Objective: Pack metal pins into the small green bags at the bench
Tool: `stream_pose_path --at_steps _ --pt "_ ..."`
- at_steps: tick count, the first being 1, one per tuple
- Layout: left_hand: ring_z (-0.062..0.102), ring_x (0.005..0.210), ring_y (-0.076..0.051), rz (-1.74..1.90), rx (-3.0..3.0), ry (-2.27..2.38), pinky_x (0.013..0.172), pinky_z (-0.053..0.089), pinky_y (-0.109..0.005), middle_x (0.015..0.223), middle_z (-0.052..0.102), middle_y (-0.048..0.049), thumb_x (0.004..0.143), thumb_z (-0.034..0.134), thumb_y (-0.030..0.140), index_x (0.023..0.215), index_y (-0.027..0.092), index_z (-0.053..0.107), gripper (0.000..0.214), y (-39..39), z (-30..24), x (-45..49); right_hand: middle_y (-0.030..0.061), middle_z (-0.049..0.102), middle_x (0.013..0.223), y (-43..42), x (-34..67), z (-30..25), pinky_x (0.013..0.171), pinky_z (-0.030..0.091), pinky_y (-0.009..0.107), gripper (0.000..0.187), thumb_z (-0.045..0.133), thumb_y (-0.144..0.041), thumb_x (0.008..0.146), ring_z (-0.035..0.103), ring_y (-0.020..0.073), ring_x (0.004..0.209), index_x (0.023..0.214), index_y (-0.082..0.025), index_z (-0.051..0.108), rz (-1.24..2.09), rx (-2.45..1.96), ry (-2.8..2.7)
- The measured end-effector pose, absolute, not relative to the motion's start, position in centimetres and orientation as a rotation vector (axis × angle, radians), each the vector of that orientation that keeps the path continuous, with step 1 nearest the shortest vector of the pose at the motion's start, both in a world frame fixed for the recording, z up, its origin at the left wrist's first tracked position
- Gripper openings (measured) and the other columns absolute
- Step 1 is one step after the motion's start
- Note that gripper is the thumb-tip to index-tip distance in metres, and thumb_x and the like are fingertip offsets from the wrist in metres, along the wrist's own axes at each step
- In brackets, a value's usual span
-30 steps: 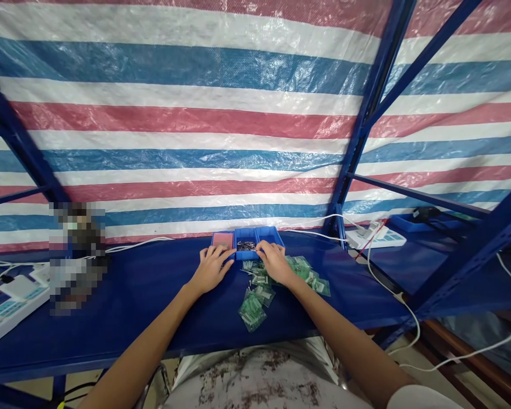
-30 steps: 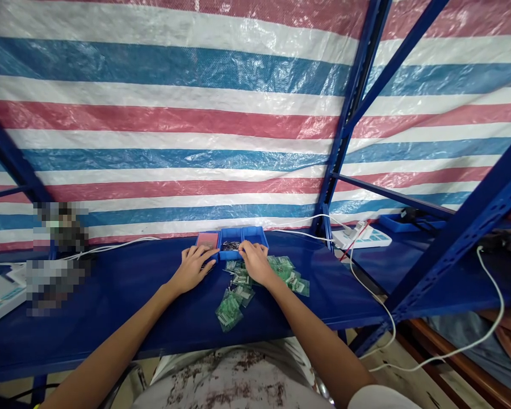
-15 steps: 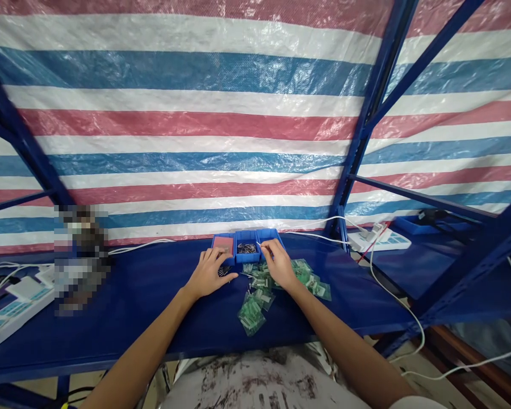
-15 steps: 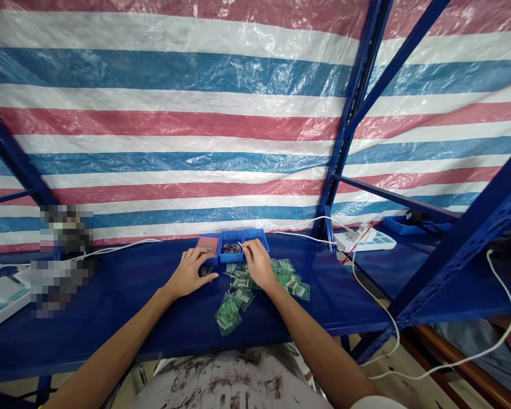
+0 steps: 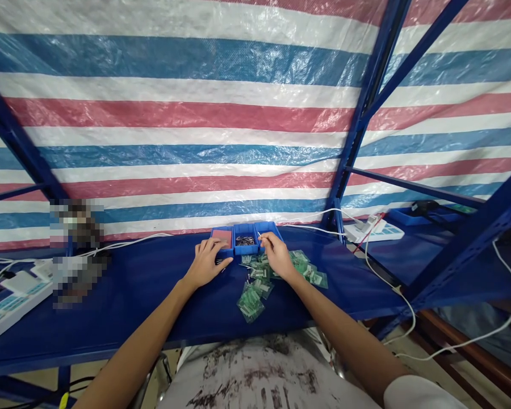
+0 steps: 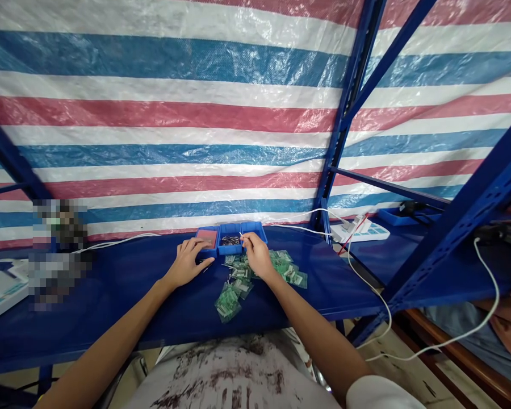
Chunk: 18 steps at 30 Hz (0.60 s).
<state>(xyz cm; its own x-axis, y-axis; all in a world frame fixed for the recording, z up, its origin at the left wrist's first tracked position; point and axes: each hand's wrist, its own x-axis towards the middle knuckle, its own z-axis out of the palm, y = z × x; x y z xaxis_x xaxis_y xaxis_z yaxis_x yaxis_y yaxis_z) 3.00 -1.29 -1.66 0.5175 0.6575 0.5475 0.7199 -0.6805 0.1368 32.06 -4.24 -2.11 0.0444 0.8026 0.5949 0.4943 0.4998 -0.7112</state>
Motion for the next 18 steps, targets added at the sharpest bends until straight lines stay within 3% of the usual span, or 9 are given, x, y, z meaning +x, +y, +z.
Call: stream_pose_path --at_steps 7,12,18 --pt "0.049 0.134 -0.034 -0.871 -2.682 -1.167 0.110 0.039 -0.051 0.143 0.061 -0.0092 0.108 0.051 0.062 0.142 0.034 0.065 0.047 -1.3 -1.6 3.0 0.0027 0.067 0.086 -4.6 31.7 -1.8 0.072 0.052 0.035 0.022 0.045 -0.044 0.108 0.063 0.0221 0.072 0.107 -0.026 0.057 0.335 -1.188 -1.627" --pt "0.049 0.134 -0.034 -0.858 -2.680 -1.185 0.109 0.039 -0.052 0.144 0.060 -0.0096 0.108 0.050 0.063 0.142 0.033 0.064 0.047 -1.3 -1.5 3.1 0.0083 0.064 0.108 -5.2 31.4 -1.5 0.082 0.052 0.035 0.023 0.042 -0.041 0.110 0.064 0.0221 0.086 0.106 -0.025 0.057 0.171 -1.175 -1.726" --pt "0.049 0.131 -0.035 -0.875 -2.680 -1.236 0.108 0.040 -0.053 0.146 0.058 -0.0102 0.107 0.052 0.062 0.143 0.033 0.064 0.047 -1.0 -1.6 2.9 0.0087 0.064 0.108 -5.1 31.7 -1.7 0.083 0.052 0.035 0.021 0.041 -0.039 0.111 0.063 0.0238 0.091 0.107 -0.026 0.058 0.114 -1.200 -1.745"
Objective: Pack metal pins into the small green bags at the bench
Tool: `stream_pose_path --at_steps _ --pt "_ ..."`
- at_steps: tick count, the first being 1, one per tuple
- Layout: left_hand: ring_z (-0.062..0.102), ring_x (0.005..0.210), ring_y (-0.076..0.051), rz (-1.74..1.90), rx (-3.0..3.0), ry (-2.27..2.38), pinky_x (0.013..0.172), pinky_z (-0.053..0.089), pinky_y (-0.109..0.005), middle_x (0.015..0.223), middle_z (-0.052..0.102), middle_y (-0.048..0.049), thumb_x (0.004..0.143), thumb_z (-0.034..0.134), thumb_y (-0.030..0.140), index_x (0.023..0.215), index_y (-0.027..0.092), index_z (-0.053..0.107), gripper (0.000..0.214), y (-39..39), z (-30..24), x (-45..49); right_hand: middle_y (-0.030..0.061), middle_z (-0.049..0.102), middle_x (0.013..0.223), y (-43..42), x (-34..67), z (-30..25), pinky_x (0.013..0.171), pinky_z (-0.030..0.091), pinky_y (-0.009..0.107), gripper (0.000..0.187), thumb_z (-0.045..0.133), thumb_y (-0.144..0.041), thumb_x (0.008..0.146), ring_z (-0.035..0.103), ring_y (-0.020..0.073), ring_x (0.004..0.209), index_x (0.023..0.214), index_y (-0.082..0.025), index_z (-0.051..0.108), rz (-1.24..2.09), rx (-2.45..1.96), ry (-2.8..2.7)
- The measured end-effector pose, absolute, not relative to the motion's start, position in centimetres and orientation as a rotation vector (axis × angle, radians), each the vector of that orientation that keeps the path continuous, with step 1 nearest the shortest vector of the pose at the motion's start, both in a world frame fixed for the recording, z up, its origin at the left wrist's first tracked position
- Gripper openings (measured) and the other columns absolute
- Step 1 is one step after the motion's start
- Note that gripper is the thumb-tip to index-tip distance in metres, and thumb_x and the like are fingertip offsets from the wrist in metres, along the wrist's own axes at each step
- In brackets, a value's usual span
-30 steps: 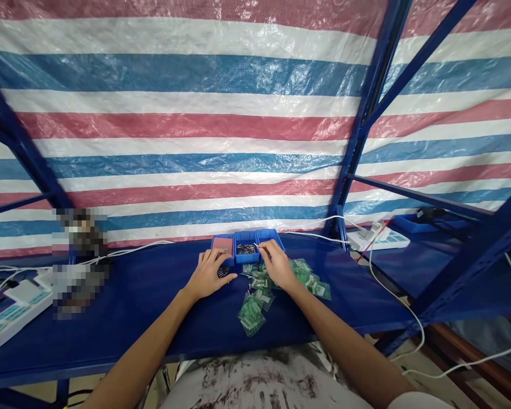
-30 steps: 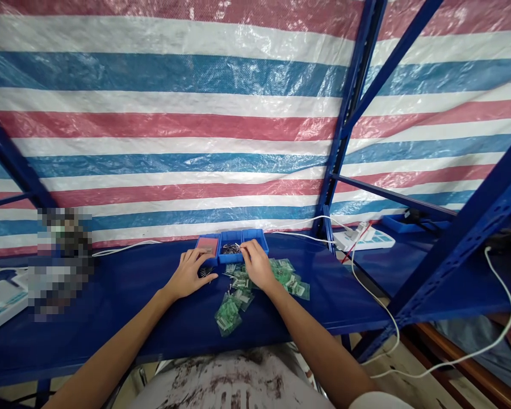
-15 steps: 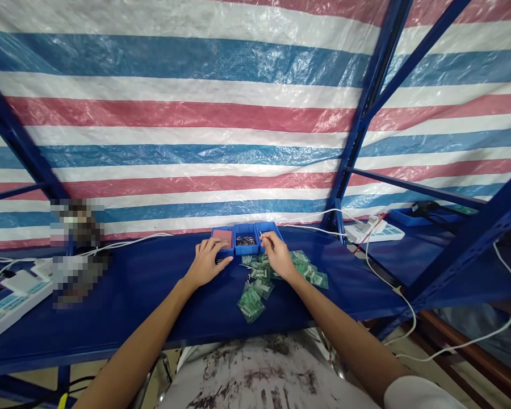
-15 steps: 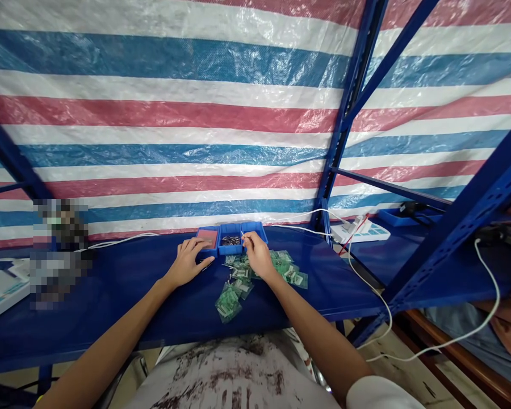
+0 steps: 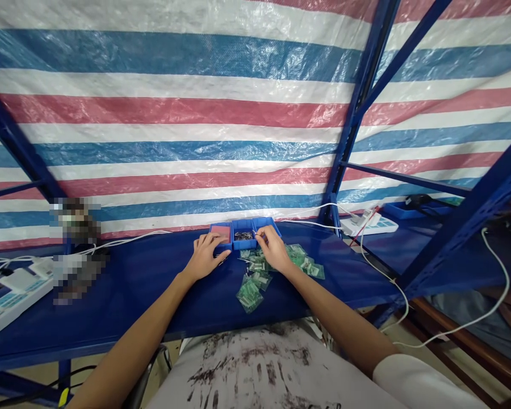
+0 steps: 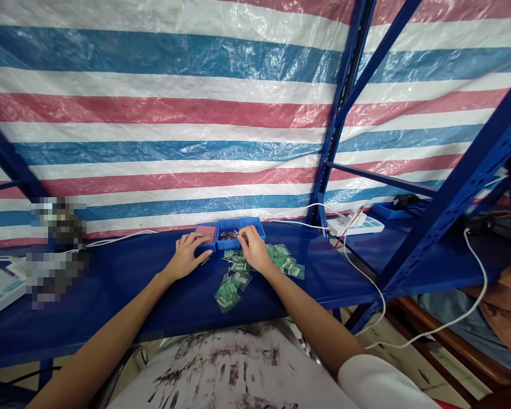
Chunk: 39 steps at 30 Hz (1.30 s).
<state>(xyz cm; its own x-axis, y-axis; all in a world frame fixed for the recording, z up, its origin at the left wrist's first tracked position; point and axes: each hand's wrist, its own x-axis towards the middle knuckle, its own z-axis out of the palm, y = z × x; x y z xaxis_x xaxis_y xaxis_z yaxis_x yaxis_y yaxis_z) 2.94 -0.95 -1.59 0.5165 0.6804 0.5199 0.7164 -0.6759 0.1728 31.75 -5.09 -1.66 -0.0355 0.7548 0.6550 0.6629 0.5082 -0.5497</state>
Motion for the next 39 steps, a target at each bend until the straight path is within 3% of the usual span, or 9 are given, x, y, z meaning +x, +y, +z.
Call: stream_pose_path --at_steps 13,30,39 --pt "0.049 0.129 -0.034 -0.908 -2.658 -1.259 0.105 0.042 -0.050 0.143 0.058 -0.0100 0.106 0.055 0.062 0.141 0.032 0.065 0.047 -0.5 -2.1 2.9 0.0101 0.067 0.110 -4.2 32.1 -2.1 0.094 0.050 0.037 0.023 0.040 -0.034 0.109 0.064 0.0261 0.100 0.106 -0.025 0.060 0.102 -1.158 -1.723" --pt "0.049 0.128 -0.035 -0.921 -2.646 -1.244 0.104 0.041 -0.050 0.141 0.059 -0.0109 0.106 0.055 0.063 0.139 0.031 0.065 0.047 -0.4 -2.0 2.9 0.0087 0.069 0.103 -3.3 32.6 -2.4 0.085 0.051 0.036 0.022 0.043 -0.036 0.107 0.065 0.0251 0.093 0.101 -0.024 0.061 0.192 -1.093 -1.657" --pt "0.048 0.130 -0.034 -0.910 -2.666 -1.203 0.105 0.041 -0.050 0.144 0.057 -0.0099 0.106 0.054 0.063 0.141 0.033 0.065 0.048 -0.1 -2.2 2.8 0.0087 0.069 0.107 -3.0 32.7 -2.7 0.089 0.049 0.038 0.021 0.046 -0.035 0.108 0.065 0.0254 0.097 0.103 -0.024 0.062 0.106 -1.073 -1.688"
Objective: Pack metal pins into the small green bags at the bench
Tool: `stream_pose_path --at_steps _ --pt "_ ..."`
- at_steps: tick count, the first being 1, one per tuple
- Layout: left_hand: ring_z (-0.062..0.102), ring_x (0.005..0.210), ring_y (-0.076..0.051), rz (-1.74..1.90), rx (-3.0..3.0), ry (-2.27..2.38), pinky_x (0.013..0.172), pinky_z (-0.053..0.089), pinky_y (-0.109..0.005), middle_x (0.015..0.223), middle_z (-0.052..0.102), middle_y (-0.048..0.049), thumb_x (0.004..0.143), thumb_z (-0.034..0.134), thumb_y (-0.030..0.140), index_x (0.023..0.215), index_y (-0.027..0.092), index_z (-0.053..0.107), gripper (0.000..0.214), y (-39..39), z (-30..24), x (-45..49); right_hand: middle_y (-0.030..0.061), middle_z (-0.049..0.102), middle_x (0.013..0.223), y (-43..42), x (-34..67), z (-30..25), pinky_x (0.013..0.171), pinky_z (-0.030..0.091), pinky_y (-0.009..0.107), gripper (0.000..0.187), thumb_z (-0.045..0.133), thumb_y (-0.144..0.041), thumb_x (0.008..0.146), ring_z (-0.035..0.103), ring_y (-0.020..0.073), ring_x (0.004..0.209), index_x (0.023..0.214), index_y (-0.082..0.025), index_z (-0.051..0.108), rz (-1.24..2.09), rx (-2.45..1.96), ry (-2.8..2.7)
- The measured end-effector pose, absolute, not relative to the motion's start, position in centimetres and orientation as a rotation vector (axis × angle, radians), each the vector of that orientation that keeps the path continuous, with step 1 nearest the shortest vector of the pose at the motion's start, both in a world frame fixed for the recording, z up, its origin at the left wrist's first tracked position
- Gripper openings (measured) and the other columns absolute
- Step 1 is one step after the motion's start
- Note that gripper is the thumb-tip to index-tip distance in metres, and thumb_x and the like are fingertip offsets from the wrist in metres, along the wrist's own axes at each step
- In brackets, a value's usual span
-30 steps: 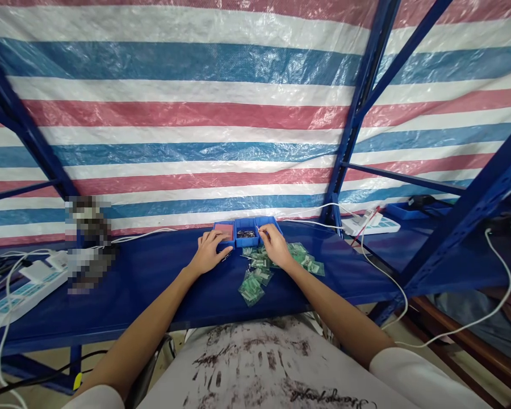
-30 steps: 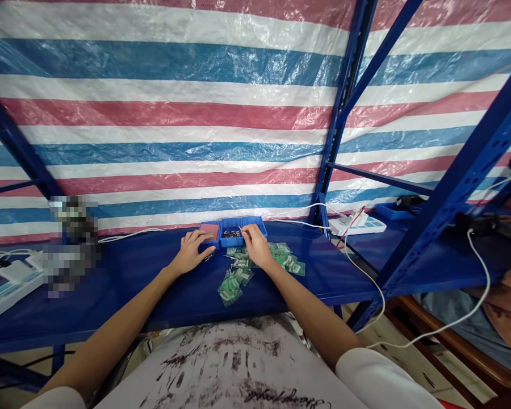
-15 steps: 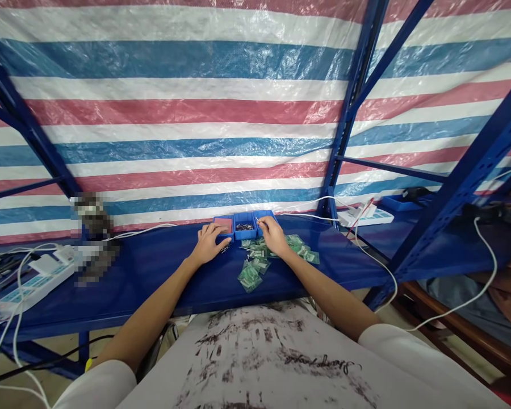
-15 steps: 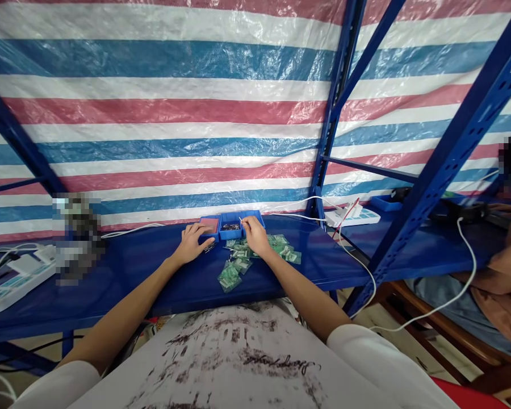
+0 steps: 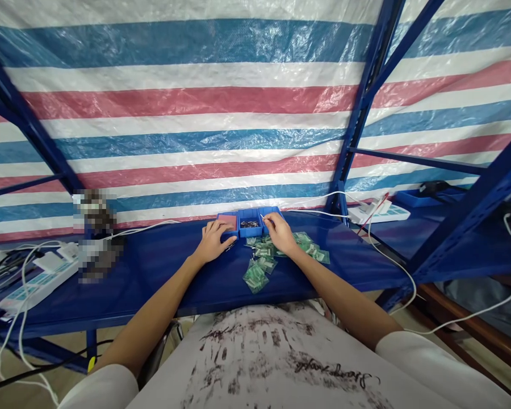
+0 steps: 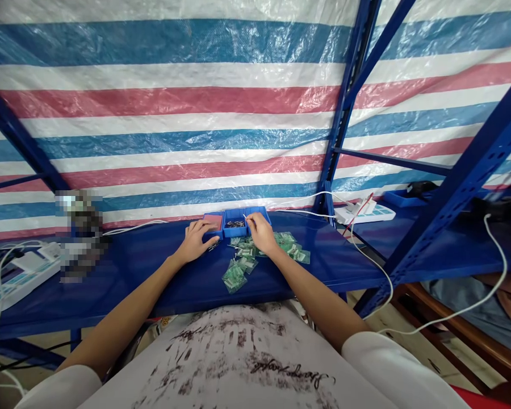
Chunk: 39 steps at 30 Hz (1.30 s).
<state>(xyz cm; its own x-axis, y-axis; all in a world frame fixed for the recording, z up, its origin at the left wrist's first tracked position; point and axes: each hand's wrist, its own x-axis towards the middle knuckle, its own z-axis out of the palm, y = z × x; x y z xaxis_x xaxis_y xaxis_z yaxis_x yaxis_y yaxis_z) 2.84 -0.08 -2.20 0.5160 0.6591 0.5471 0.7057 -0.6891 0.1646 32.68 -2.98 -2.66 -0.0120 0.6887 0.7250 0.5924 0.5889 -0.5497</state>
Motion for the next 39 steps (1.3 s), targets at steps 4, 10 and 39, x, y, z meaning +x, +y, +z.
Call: stream_pose_path --at_steps 4,10,39 --pt "0.048 0.130 -0.034 -0.896 -2.682 -1.216 0.106 0.041 -0.051 0.144 0.058 -0.0091 0.106 0.055 0.063 0.138 0.033 0.067 0.045 -0.21 -2.09 2.95 0.0085 0.067 0.105 -3.19 32.76 -2.46 0.084 0.048 0.036 0.019 0.047 -0.034 0.108 0.063 0.0235 0.090 0.103 -0.023 0.061 0.101 -1.096 -1.700" --pt "0.049 0.130 -0.035 -0.904 -2.672 -1.223 0.104 0.042 -0.052 0.143 0.059 -0.0087 0.105 0.057 0.062 0.137 0.034 0.067 0.043 -0.06 -2.08 2.97 0.0066 0.065 0.103 -3.10 33.12 -2.51 0.080 0.048 0.035 0.014 0.050 -0.032 0.106 0.061 0.0222 0.085 0.103 -0.024 0.060 0.089 -1.119 -1.683" --pt "0.048 0.132 -0.035 -0.956 -2.619 -1.285 0.104 0.043 -0.051 0.143 0.057 -0.0110 0.105 0.056 0.060 0.138 0.032 0.066 0.044 0.68 -2.47 2.28 0.0074 0.066 0.106 -3.15 33.56 -2.84 0.083 0.049 0.036 0.020 0.046 -0.037 0.107 0.062 0.0236 0.087 0.103 -0.025 0.062 0.053 -1.150 -1.691"
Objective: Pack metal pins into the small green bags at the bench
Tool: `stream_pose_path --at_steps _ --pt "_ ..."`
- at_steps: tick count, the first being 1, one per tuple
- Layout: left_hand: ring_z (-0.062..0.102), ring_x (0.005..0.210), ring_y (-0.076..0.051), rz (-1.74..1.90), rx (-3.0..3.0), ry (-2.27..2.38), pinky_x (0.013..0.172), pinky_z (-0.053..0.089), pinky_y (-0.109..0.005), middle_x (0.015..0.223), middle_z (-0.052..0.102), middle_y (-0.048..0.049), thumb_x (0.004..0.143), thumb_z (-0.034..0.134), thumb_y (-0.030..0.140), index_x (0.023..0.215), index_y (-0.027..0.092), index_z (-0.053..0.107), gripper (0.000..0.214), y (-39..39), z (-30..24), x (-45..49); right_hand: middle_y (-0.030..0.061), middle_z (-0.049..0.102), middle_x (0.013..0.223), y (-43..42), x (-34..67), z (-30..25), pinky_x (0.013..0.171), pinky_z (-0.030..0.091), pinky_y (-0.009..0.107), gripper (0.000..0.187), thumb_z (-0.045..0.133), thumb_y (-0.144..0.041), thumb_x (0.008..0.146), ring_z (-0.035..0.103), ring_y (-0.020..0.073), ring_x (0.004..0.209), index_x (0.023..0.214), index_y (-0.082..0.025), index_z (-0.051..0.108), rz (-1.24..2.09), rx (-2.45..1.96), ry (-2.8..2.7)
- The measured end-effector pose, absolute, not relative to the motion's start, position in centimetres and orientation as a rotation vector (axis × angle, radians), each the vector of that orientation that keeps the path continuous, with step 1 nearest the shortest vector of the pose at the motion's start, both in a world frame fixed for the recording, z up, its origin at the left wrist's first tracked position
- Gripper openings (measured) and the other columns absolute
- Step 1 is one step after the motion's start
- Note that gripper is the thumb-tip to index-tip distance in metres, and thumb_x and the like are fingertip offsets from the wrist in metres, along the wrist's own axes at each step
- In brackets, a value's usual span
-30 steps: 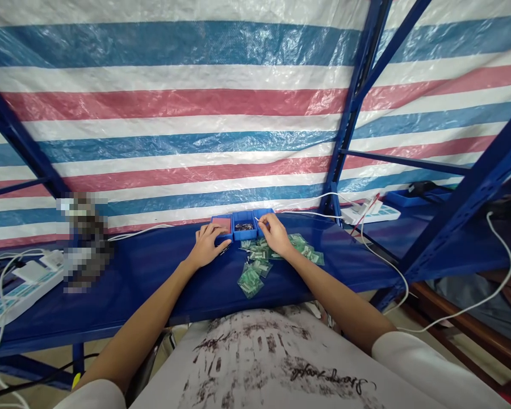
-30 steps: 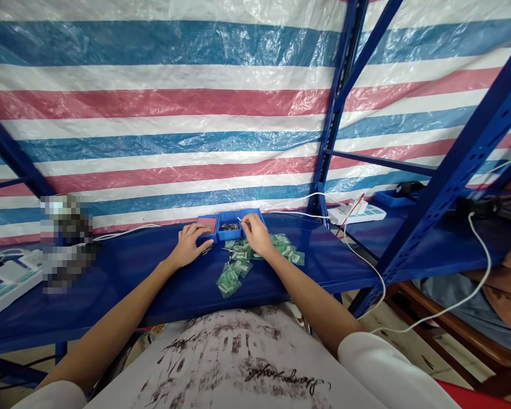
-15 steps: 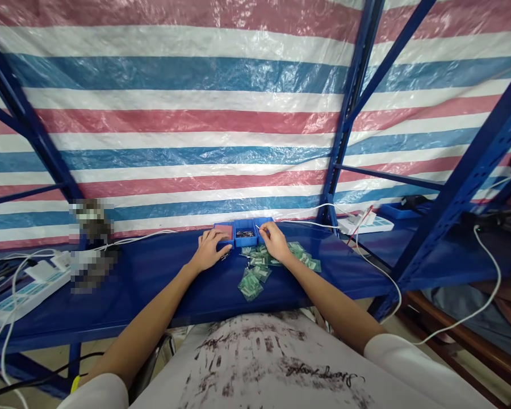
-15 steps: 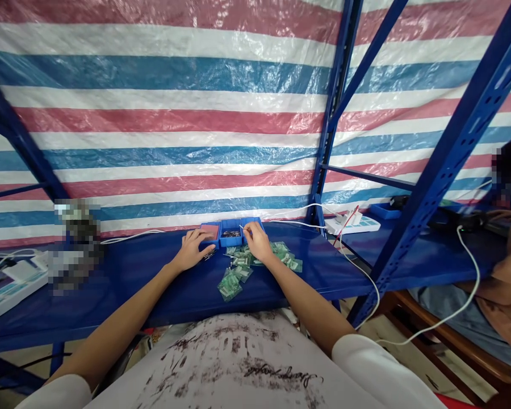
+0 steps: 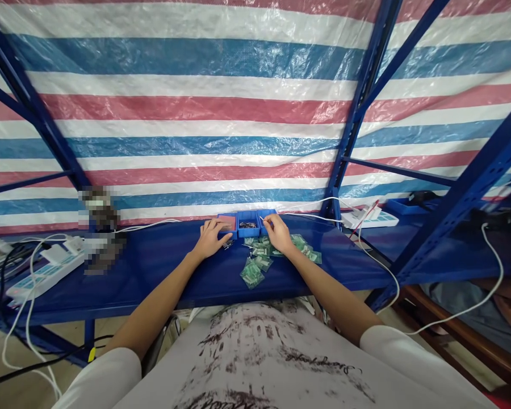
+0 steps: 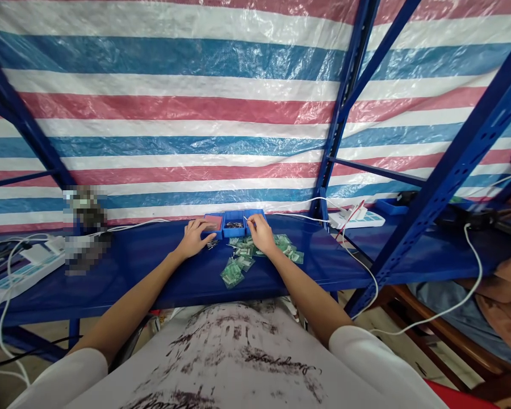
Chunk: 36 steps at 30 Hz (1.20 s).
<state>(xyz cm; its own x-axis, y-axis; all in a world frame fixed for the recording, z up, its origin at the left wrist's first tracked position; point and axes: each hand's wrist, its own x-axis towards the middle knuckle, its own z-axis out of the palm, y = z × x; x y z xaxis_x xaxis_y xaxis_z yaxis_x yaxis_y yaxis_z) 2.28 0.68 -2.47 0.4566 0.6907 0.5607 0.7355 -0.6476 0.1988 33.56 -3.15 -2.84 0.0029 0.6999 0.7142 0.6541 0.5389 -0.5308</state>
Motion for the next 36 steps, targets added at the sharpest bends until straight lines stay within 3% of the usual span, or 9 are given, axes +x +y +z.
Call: stream_pose_path --at_steps 12,36 --pt "0.052 0.129 -0.033 -0.970 -2.568 -1.120 0.105 0.042 -0.049 0.141 0.058 -0.0127 0.105 0.057 0.060 0.136 0.026 0.066 0.047 -0.4 -2.0 2.8 0.0060 0.065 0.101 -2.6 33.4 -3.4 0.084 0.049 0.035 0.023 0.044 -0.038 0.108 0.062 0.0234 0.086 0.101 -0.025 0.062 0.011 -1.137 -1.692" --pt "0.051 0.130 -0.034 -1.011 -2.541 -1.255 0.107 0.042 -0.050 0.141 0.058 -0.0121 0.106 0.056 0.061 0.132 0.028 0.068 0.044 0.0 -2.2 2.2 0.0082 0.069 0.106 -3.0 33.8 -3.2 0.084 0.049 0.035 0.027 0.044 -0.041 0.108 0.064 0.0245 0.090 0.103 -0.025 0.064 0.036 -1.204 -1.685"
